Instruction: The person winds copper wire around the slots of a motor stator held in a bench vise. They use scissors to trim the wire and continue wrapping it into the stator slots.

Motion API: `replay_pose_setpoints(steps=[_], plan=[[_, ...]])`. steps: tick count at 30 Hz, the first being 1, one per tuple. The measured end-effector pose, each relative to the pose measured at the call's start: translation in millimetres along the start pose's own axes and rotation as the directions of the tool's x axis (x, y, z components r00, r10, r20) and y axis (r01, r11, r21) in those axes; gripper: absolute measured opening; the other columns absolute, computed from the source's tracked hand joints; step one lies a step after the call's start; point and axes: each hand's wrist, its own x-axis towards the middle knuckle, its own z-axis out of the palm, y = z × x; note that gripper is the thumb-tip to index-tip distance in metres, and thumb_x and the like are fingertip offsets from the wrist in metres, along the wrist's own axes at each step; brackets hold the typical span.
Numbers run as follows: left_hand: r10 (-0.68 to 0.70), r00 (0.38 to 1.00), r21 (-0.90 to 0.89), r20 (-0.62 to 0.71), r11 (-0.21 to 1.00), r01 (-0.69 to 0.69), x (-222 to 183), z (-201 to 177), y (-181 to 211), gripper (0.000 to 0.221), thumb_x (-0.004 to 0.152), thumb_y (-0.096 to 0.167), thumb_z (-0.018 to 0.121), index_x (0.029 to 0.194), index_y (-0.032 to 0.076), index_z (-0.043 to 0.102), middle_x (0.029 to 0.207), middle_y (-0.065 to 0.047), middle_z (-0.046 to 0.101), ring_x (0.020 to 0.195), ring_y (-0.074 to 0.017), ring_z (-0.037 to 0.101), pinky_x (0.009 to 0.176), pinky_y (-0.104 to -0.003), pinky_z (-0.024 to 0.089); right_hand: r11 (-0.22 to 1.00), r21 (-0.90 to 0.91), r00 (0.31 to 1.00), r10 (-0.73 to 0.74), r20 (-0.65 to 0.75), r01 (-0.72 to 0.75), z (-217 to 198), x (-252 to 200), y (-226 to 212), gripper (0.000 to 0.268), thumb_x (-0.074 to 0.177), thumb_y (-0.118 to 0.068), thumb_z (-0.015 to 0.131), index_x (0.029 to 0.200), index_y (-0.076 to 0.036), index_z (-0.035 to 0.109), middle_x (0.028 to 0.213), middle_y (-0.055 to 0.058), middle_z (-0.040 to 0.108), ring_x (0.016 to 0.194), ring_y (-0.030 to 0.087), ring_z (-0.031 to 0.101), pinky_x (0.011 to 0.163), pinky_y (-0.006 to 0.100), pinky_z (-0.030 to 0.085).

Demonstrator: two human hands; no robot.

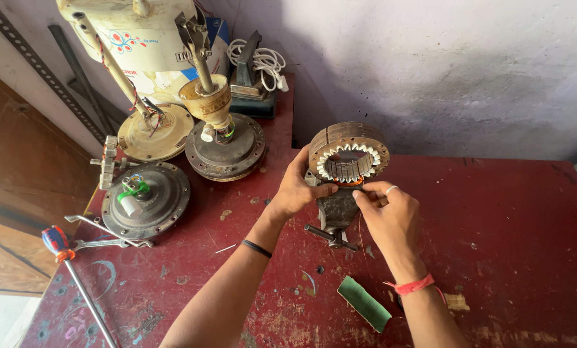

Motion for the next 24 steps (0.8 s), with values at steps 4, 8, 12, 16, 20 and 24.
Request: replay_pose_setpoints(steps=[4, 8, 12, 16, 20, 24], plan=[[-0.028, 0.999, -0.023, 0.017, 0.999, 0.029, 5.4, -0.3, -5.8, 0.071, 0.075, -0.003, 0.082, 0.140, 0.005, 0.054, 0.127, -0.005, 0.068, 0.119, -0.0164, 0.064, 0.108, -0.036, 0.053, 0.997, 0.072, 1.000, -0.026, -0.003, 0.026, 4.3, 2.9, 1.4, 0.019, 0.085, -0.017, 0.080, 0.096, -0.001, 0.078, 0.073, 0.008, 0.076, 0.062, 0.012, 0.070, 0.057, 0.027, 0.055], [0.002, 1.000, 0.057, 0.018, 0.998, -0.003, 6.6, -2.4, -17.2, 0.064, 0.077, -0.002, 0.081, 0.136, 0.004, 0.058, 0.125, -0.005, 0.069, 0.118, -0.0161, 0.064, 0.108, -0.035, 0.051, 0.996, 0.084, 0.999, -0.042, 0.006, 0.041, 5.7, 7.0, 6.1, 0.018, 0.085, -0.016, 0.081, 0.094, -0.001, 0.078, 0.069, 0.007, 0.074, 0.059, 0.010, 0.067, 0.054, 0.026, 0.052], [0.003, 1.000, 0.092, -0.003, 0.996, -0.003, 9.4, -3.3, -29.5, 0.058, 0.076, 0.001, 0.081, 0.130, 0.002, 0.061, 0.122, -0.006, 0.071, 0.116, -0.0159, 0.065, 0.108, -0.034, 0.052, 0.993, 0.092, 0.998, -0.067, -0.007, 0.068, 9.8, 11.2, 10.4, 0.017, 0.085, -0.016, 0.081, 0.092, 0.000, 0.078, 0.069, 0.006, 0.073, 0.058, 0.010, 0.065, 0.054, 0.025, 0.050], [-0.021, 0.998, 0.176, -0.054, 0.984, 0.030, 11.2, -5.3, -37.4, 0.062, 0.073, 0.006, 0.083, 0.130, 0.001, 0.060, 0.121, -0.007, 0.071, 0.115, -0.0157, 0.065, 0.106, -0.033, 0.051, 0.991, 0.132, 1.000, -0.021, 0.020, 0.018, 15.4, 16.1, 20.5, 0.020, 0.086, -0.017, 0.082, 0.094, 0.001, 0.078, 0.064, 0.005, 0.070, 0.055, 0.008, 0.058, 0.050, 0.025, 0.043], [-0.036, 0.998, 0.199, -0.057, 0.979, 0.047, 12.0, -7.6, -39.3, 0.064, 0.072, 0.009, 0.085, 0.129, 0.000, 0.057, 0.118, -0.008, 0.070, 0.113, -0.0159, 0.065, 0.104, -0.033, 0.051, 0.932, 0.360, 0.999, -0.046, 0.027, 0.033, 24.9, 20.3, 34.4, 0.020, 0.088, -0.015, 0.078, 0.098, 0.002, 0.077, 0.070, -0.001, 0.070, 0.059, 0.002, 0.057, 0.051, 0.019, 0.041], [-0.088, 0.994, 0.212, -0.066, 0.972, 0.101, 12.7, -8.1, -38.0, 0.064, 0.072, 0.010, 0.085, 0.128, 0.000, 0.056, 0.116, -0.008, 0.070, 0.110, -0.0155, 0.065, 0.102, -0.034, 0.053, 0.936, 0.351, 1.000, 0.020, 0.019, -0.026, 31.5, 21.5, 43.9, 0.019, 0.089, -0.014, 0.077, 0.100, 0.002, 0.079, 0.067, -0.002, 0.066, 0.056, 0.003, 0.050, 0.048, 0.020, 0.034]])
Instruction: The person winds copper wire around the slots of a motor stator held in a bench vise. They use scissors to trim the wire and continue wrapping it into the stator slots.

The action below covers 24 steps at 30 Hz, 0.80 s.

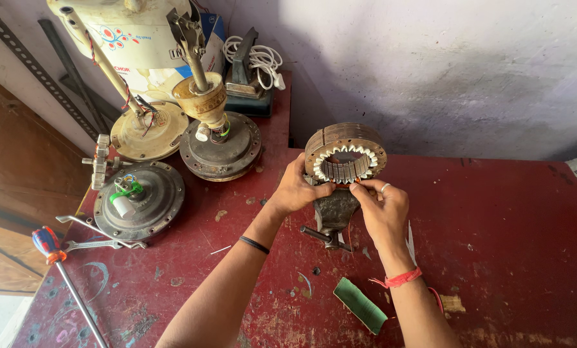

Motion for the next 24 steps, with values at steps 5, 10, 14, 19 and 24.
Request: replay_pose_setpoints(steps=[5, 10, 14, 19, 24], plan=[[0.004, 1.000, -0.039, 0.011, 0.999, -0.004, -0.4, 2.2, 1.9, 0.065, 0.071, 0.009, 0.084, 0.129, 0.001, 0.056, 0.117, -0.008, 0.070, 0.110, -0.0159, 0.065, 0.103, -0.034, 0.052, 0.998, 0.010, 0.998, -0.054, -0.021, 0.054, 0.7, -0.3, 0.8, 0.020, 0.093, -0.017, 0.076, 0.094, 0.003, 0.079, 0.066, -0.005, 0.061, 0.059, 0.000, 0.048, 0.050, 0.019, 0.034], [0.030, 0.998, -0.077, 0.051, 0.997, -0.026, -3.5, 1.6, 6.7, 0.061, 0.074, 0.008, 0.084, 0.129, 0.001, 0.060, 0.120, -0.009, 0.069, 0.114, -0.0178, 0.065, 0.106, -0.035, 0.051, 0.998, -0.040, 0.999, -0.039, 0.014, 0.040, -2.2, -0.6, -5.1, 0.022, 0.093, -0.019, 0.075, 0.099, 0.002, 0.080, 0.063, -0.002, 0.059, 0.055, 0.004, 0.045, 0.048, 0.024, 0.030], [-0.008, 1.000, -0.049, 0.030, 0.999, 0.010, -4.5, 2.6, 9.2, 0.065, 0.072, 0.011, 0.091, 0.128, 0.002, 0.059, 0.120, -0.008, 0.070, 0.113, -0.0179, 0.064, 0.104, -0.034, 0.050, 0.993, -0.055, 0.993, -0.097, 0.063, 0.101, -7.0, 0.5, -8.5, 0.024, 0.093, -0.021, 0.073, 0.102, 0.001, 0.079, 0.070, 0.001, 0.071, 0.060, 0.004, 0.058, 0.052, 0.021, 0.043], [0.009, 0.999, -0.101, 0.036, 0.995, -0.006, -3.4, 4.3, 6.7, 0.062, 0.075, 0.011, 0.088, 0.128, 0.001, 0.058, 0.119, -0.007, 0.070, 0.112, -0.0174, 0.065, 0.104, -0.035, 0.052, 0.992, -0.098, 0.996, -0.069, 0.063, 0.075, -8.5, 1.8, -10.5, 0.024, 0.094, -0.021, 0.072, 0.102, 0.001, 0.078, 0.071, 0.004, 0.072, 0.059, 0.005, 0.059, 0.052, 0.022, 0.044], [0.017, 1.000, -0.066, -0.018, 0.998, -0.018, -3.4, 7.4, 4.0, 0.060, 0.073, 0.011, 0.086, 0.126, 0.002, 0.057, 0.116, -0.008, 0.071, 0.109, -0.0168, 0.067, 0.100, -0.035, 0.054, 0.988, -0.156, 1.000, -0.012, -0.004, 0.011, -1.4, -1.9, -10.7, 0.023, 0.093, -0.020, 0.073, 0.101, 0.001, 0.079, 0.063, 0.003, 0.064, 0.053, 0.007, 0.051, 0.046, 0.025, 0.034]])
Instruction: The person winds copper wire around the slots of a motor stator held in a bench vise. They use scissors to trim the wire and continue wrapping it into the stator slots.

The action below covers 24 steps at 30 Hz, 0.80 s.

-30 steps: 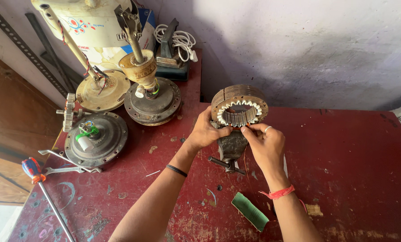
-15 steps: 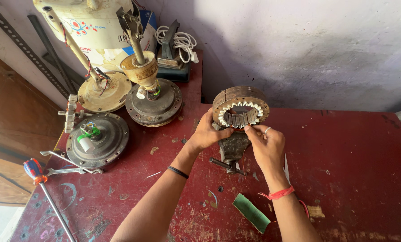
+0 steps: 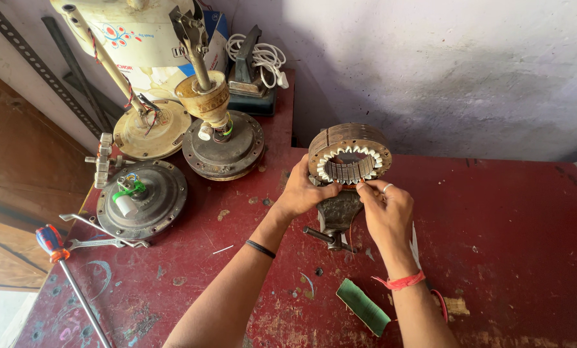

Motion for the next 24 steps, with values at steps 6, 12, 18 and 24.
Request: replay_pose_setpoints(steps=[6, 12, 18, 24], plan=[[0.019, 1.000, 0.104, -0.015, 0.994, -0.017, -0.1, 0.5, 3.1, 0.056, 0.073, 0.013, 0.086, 0.121, 0.001, 0.060, 0.110, -0.009, 0.073, 0.103, -0.0170, 0.069, 0.097, -0.034, 0.056, 1.000, 0.009, 0.999, -0.024, -0.032, 0.024, 1.0, -8.9, 5.1, 0.021, 0.094, -0.021, 0.073, 0.100, -0.001, 0.079, 0.064, 0.000, 0.064, 0.052, 0.005, 0.050, 0.046, 0.022, 0.032], [0.037, 0.999, 0.065, 0.012, 0.997, -0.038, 5.1, -5.1, 3.5, 0.063, 0.069, 0.014, 0.089, 0.122, 0.001, 0.058, 0.113, -0.009, 0.072, 0.106, -0.0169, 0.068, 0.099, -0.033, 0.055, 0.999, -0.015, 0.996, 0.048, 0.074, -0.047, -15.5, -35.1, 27.0, 0.023, 0.093, -0.025, 0.070, 0.099, -0.005, 0.080, 0.070, 0.002, 0.069, 0.051, 0.005, 0.049, 0.043, 0.021, 0.035], [0.041, 0.999, 0.092, 0.009, 0.995, -0.042, 5.9, -5.5, 2.4, 0.063, 0.068, 0.015, 0.089, 0.120, -0.001, 0.059, 0.113, -0.010, 0.073, 0.106, -0.0173, 0.069, 0.098, -0.034, 0.056, 0.971, -0.202, 0.952, 0.177, 0.251, -0.127, -33.4, -97.2, 60.8, 0.034, 0.092, -0.037, 0.064, 0.103, -0.009, 0.080, 0.063, 0.004, 0.073, 0.040, 0.010, 0.042, 0.035, 0.028, 0.029], [0.047, 0.999, 0.047, 0.015, 0.998, -0.047, 5.2, -4.9, 1.2, 0.061, 0.069, 0.016, 0.088, 0.120, -0.001, 0.058, 0.112, -0.009, 0.072, 0.105, -0.0157, 0.067, 0.098, -0.033, 0.056, 0.980, -0.155, 0.887, 0.182, 0.425, -0.127, -51.5, -166.2, 95.7, 0.038, 0.096, -0.041, 0.066, 0.099, -0.007, 0.082, 0.068, 0.007, 0.078, 0.049, 0.012, 0.054, 0.047, 0.034, 0.039]])
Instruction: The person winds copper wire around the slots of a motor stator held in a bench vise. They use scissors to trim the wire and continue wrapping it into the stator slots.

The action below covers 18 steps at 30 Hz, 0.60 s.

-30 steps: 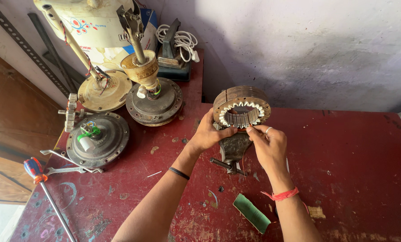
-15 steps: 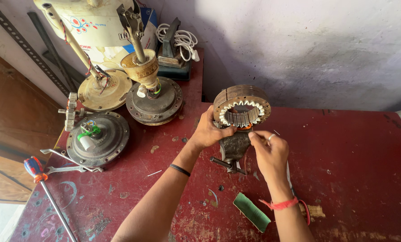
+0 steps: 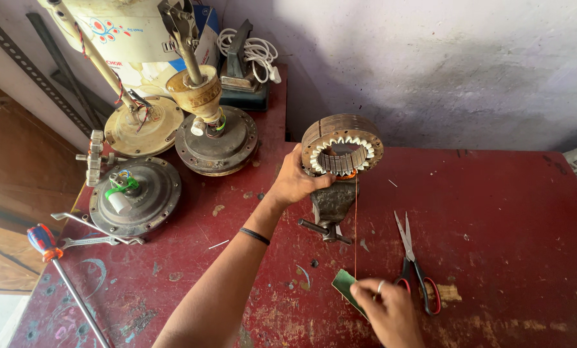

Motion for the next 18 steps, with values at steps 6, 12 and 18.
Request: replay_pose_setpoints(steps=[6, 12, 18], plan=[[0.015, 1.000, 0.008, -0.006, 1.000, -0.015, 0.0, 0.8, -2.7, 0.062, 0.070, 0.015, 0.088, 0.121, -0.001, 0.058, 0.113, -0.009, 0.072, 0.106, -0.0156, 0.067, 0.099, -0.033, 0.055, 0.940, -0.214, 0.871, 0.330, 0.363, -0.267, 2.7, -8.9, 0.0, 0.034, 0.089, -0.035, 0.072, 0.106, -0.008, 0.084, 0.077, 0.012, 0.082, 0.065, 0.021, 0.070, 0.063, 0.035, 0.051], [-0.009, 1.000, -0.059, 0.004, 0.998, 0.009, 0.6, 0.7, -6.7, 0.062, 0.070, 0.012, 0.087, 0.123, -0.001, 0.057, 0.115, -0.009, 0.071, 0.107, -0.0162, 0.066, 0.100, -0.033, 0.055, 0.953, -0.060, 0.839, 0.290, 0.459, -0.297, 3.1, -17.1, -48.0, 0.029, 0.090, -0.029, 0.069, 0.101, -0.005, 0.081, 0.080, 0.010, 0.081, 0.071, 0.014, 0.077, 0.070, 0.029, 0.060], [-0.019, 1.000, -0.149, 0.023, 0.989, 0.023, 1.6, 1.3, -10.5, 0.064, 0.070, 0.011, 0.088, 0.124, -0.001, 0.056, 0.117, -0.009, 0.070, 0.109, -0.0167, 0.066, 0.099, -0.034, 0.055, 0.983, 0.136, 0.845, 0.035, 0.534, -0.127, -18.0, -45.5, -74.8, 0.027, 0.092, -0.028, 0.071, 0.100, -0.006, 0.084, 0.080, 0.007, 0.085, 0.072, 0.011, 0.078, 0.064, 0.025, 0.059]])
